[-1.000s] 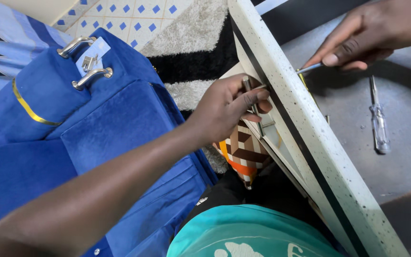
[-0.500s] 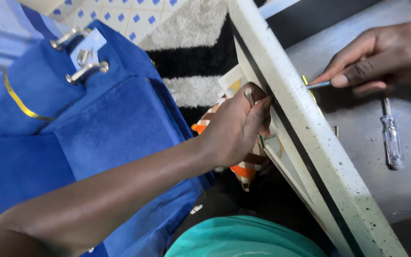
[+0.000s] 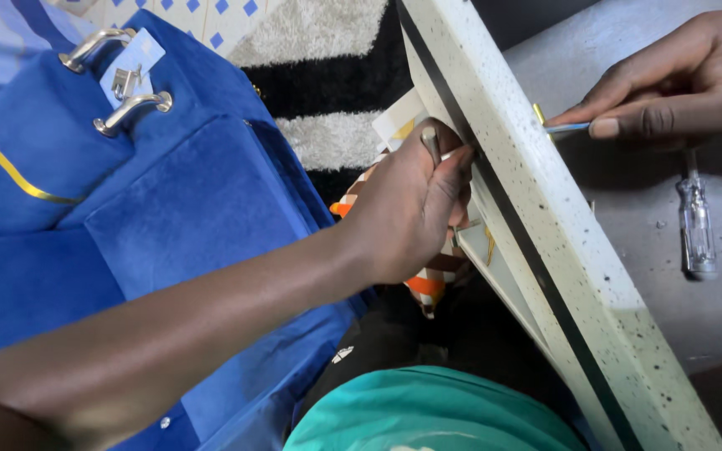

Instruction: The person installs metal handles on two drawers using a screwdriver. They align the handles, insert screws, and tighten them on both a white drawer and a yellow drawer.

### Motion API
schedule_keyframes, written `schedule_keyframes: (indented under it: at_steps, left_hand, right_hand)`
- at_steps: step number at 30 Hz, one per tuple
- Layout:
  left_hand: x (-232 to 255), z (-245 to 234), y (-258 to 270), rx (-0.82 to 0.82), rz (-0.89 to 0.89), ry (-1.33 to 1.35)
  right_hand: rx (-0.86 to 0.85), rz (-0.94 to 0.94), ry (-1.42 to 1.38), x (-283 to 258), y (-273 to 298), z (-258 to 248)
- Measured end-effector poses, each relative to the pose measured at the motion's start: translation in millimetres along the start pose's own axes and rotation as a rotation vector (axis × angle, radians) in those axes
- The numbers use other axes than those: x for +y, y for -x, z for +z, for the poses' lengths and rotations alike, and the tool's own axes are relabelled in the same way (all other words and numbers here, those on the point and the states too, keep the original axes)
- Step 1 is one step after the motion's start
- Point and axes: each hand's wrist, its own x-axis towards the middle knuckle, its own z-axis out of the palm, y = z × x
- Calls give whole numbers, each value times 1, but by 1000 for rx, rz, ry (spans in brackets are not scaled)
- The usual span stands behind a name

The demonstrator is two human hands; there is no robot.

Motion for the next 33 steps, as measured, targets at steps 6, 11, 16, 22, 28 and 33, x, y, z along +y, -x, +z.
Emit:
schedule_keyframes:
  at_steps: [6, 11, 16, 22, 28, 33]
  left_hand:
    - [8, -1, 0, -19, -106, 18]
    - [16, 0, -1, -47, -220, 205]
    - [18, -5, -8, -120, -388, 416]
    - [15, -18, -10, -209, -510, 630]
    - [7, -21, -12, -261, -508, 816]
    - [4, -27, -13, -318, -498, 947]
  right_hand:
    - [135, -297, 4, 8, 1, 1]
    - [169, -525, -1, 4, -2, -6]
    - [195, -584, -10, 1, -5, -6]
    - [252, -624, -32, 1, 3, 6]
    - [255, -606, -52, 1, 9, 6]
    - [260, -640, -30, 2, 7, 4]
